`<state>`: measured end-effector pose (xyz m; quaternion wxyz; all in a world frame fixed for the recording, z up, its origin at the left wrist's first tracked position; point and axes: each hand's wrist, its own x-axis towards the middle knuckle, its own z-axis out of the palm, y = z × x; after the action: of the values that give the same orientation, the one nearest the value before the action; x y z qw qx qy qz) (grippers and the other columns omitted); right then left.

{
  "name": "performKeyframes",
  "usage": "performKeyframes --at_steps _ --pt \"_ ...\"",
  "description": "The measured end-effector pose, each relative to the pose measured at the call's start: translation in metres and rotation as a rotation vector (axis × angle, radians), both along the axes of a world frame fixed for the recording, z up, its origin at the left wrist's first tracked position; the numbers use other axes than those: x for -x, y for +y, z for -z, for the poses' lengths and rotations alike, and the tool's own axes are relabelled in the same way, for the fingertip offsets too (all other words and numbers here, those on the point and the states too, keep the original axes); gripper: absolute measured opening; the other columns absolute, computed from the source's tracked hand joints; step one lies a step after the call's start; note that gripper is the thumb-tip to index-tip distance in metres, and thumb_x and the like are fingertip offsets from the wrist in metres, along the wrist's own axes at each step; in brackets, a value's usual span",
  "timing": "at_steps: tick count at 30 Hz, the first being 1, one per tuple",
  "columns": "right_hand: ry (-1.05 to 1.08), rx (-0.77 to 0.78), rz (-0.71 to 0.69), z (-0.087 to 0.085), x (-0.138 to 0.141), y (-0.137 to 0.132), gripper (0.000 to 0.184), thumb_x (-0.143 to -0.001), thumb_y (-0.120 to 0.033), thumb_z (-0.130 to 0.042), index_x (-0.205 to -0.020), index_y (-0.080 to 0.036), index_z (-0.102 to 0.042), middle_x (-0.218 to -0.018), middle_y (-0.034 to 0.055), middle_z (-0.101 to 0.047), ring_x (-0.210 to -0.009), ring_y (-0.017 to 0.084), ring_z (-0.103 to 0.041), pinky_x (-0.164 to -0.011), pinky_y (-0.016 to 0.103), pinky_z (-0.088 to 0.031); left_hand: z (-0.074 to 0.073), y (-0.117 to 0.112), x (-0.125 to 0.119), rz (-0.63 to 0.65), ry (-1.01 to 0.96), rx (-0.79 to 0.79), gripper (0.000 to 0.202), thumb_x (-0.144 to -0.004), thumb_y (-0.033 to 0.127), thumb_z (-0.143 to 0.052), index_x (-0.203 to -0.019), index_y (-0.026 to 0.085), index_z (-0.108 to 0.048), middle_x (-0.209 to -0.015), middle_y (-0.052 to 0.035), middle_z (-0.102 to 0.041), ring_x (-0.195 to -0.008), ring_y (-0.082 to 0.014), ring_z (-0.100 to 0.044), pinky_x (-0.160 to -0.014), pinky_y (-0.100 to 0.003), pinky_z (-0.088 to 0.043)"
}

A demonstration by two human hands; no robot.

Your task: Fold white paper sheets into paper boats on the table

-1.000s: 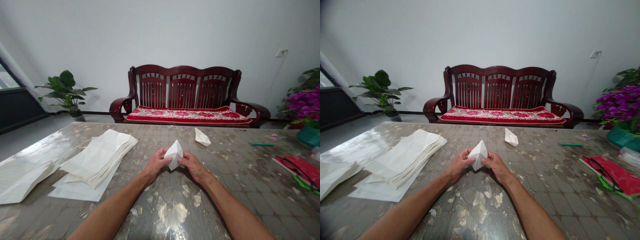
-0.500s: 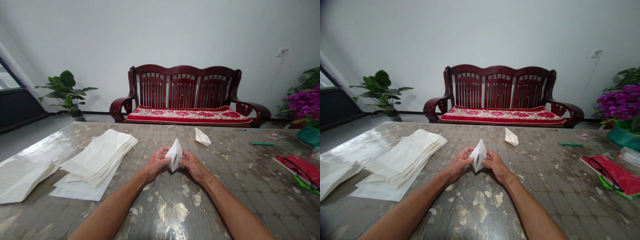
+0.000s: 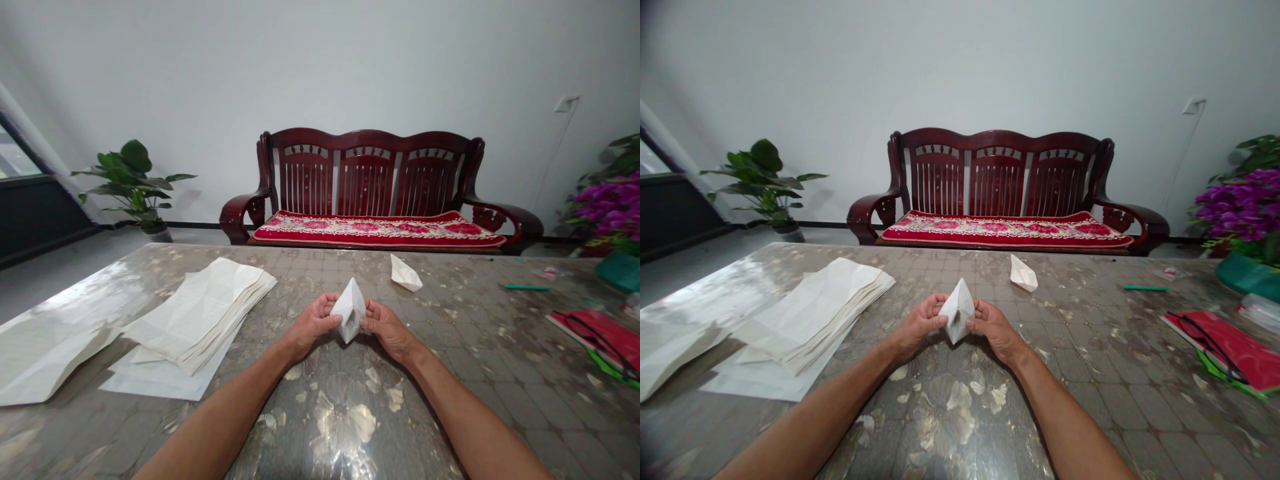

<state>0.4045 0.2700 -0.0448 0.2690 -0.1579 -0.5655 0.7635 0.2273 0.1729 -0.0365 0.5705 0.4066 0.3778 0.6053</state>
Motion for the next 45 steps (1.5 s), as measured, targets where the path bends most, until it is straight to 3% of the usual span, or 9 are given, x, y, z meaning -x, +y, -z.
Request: performKeyframes --at_steps 12,16,18,20,22,27,34,38,45 --pt "-0.013 -0.015 0.002 -0.001 -0.002 0.002 0.049 -0.065 -0.043 -0.086 -0.102 -0.018 -0.066 -0.093 0.0045 -0.072 -0.083 0.017 -0.064 -0.077 0.027 -0.047 -0.001 0.001 0.001 -0.078 0.111 -0.011 0.058 -0.065 0.043 -0.086 -0.107 0.016 -0.056 -0.094 -0.0077 -0.072 -0.075 -0.0181 -0.066 -0.070 -0.027 -0.050" --pt "-0.032 -0.027 0.048 -0.006 -0.002 0.002 0.044 -0.062 -0.036 -0.087 -0.096 -0.019 -0.066 -0.090 0.0026 -0.071 -0.080 0.017 -0.063 -0.073 0.027 -0.047 -0.001 0.001 0.006 -0.192 0.443 -0.119 0.037 -0.071 0.040 -0.080 -0.096 0.018 -0.065 -0.092 -0.0069 -0.072 -0.086 -0.0226 -0.065 -0.090 -0.039 -0.048" --pt "-0.049 -0.069 0.093 -0.005 -0.003 0.004 0.041 -0.060 -0.032 -0.087 -0.093 -0.021 -0.066 -0.088 0.0006 -0.070 -0.079 0.016 -0.061 -0.072 0.027 -0.046 -0.001 0.000 0.008 -0.257 0.723 -0.245 0.022 -0.074 0.035 -0.077 -0.089 0.021 -0.069 -0.089 -0.0050 -0.071 -0.091 -0.0237 -0.064 -0.109 -0.049 -0.034" --pt "-0.090 -0.180 0.156 -0.002 -0.004 0.008 0.035 -0.062 -0.030 -0.085 -0.091 -0.022 -0.067 -0.084 -0.0007 -0.068 -0.077 0.016 -0.059 -0.074 0.028 -0.046 -0.001 -0.002 0.010 -0.280 0.979 -0.371 0.015 -0.078 0.031 -0.072 -0.091 0.024 -0.071 -0.090 -0.0036 -0.071 -0.094 -0.0235 -0.063 -0.119 -0.054 -0.015" --pt "-0.146 -0.356 0.243 0.003 -0.004 0.012 0.025 -0.066 -0.030 -0.081 -0.087 -0.023 -0.070 -0.079 -0.0008 -0.065 -0.078 0.017 -0.057 -0.078 0.031 -0.046 -0.002 -0.004 0.011 -0.238 1.153 -0.461 0.016 -0.081 0.029 -0.067 -0.096 0.025 -0.071 -0.094 -0.0037 -0.071 -0.098 -0.0234 -0.062 -0.120 -0.055 -0.005" --pt "-0.274 -0.757 0.391 0.015 -0.006 0.018 0.004 -0.073 -0.024 -0.071 -0.077 -0.024 -0.073 -0.085 0.0017 -0.061 -0.088 0.019 -0.056 -0.088 0.036 -0.043 -0.002 -0.006 0.013 -0.132 1.309 -0.581 0.027 -0.085 0.019 -0.058 -0.109 0.028 -0.068 -0.091 -0.0037 -0.074 -0.106 -0.0237 -0.061 -0.120 -0.056 0.003" --pt "-0.355 -1.190 0.418 0.012 -0.007 0.016 0.016 -0.075 -0.010 -0.068 -0.076 -0.025 -0.072 -0.080 0.0018 -0.060 -0.085 0.019 -0.054 -0.083 0.034 -0.039 -0.005 -0.010 0.010 -0.064 1.471 -0.619 0.043 -0.084 0.006 -0.050 -0.113 0.031 -0.066 -0.090 -0.0015 -0.074 -0.106 -0.0221 -0.059 -0.120 -0.056 0.003" --pt "-0.343 -1.290 0.378 0.008 -0.007 0.013 0.012 -0.076 -0.015 -0.072 -0.081 -0.026 -0.071 -0.078 0.0010 -0.064 -0.087 0.021 -0.054 -0.084 0.035 -0.038 -0.006 -0.011 0.005 -0.096 1.413 -0.592 0.038 -0.088 0.008 -0.050 -0.111 0.033 -0.067 -0.089 0.0003 -0.072 -0.103 -0.0203 -0.059 -0.121 -0.054 0.000" --pt "-0.312 -1.303 0.368 0.009 -0.009 0.011 0.010 -0.081 -0.024 -0.070 -0.091 -0.028 -0.071 -0.088 0.0038 -0.068 -0.102 0.025 -0.056 -0.093 0.041 -0.037 -0.003 -0.012 0.002 -0.099 1.437 -0.608 0.032 -0.091 0.013 -0.050 -0.111 0.032 -0.067 -0.088 -0.0009 -0.070 -0.101 -0.0206 -0.057 -0.121 -0.053 -0.006"
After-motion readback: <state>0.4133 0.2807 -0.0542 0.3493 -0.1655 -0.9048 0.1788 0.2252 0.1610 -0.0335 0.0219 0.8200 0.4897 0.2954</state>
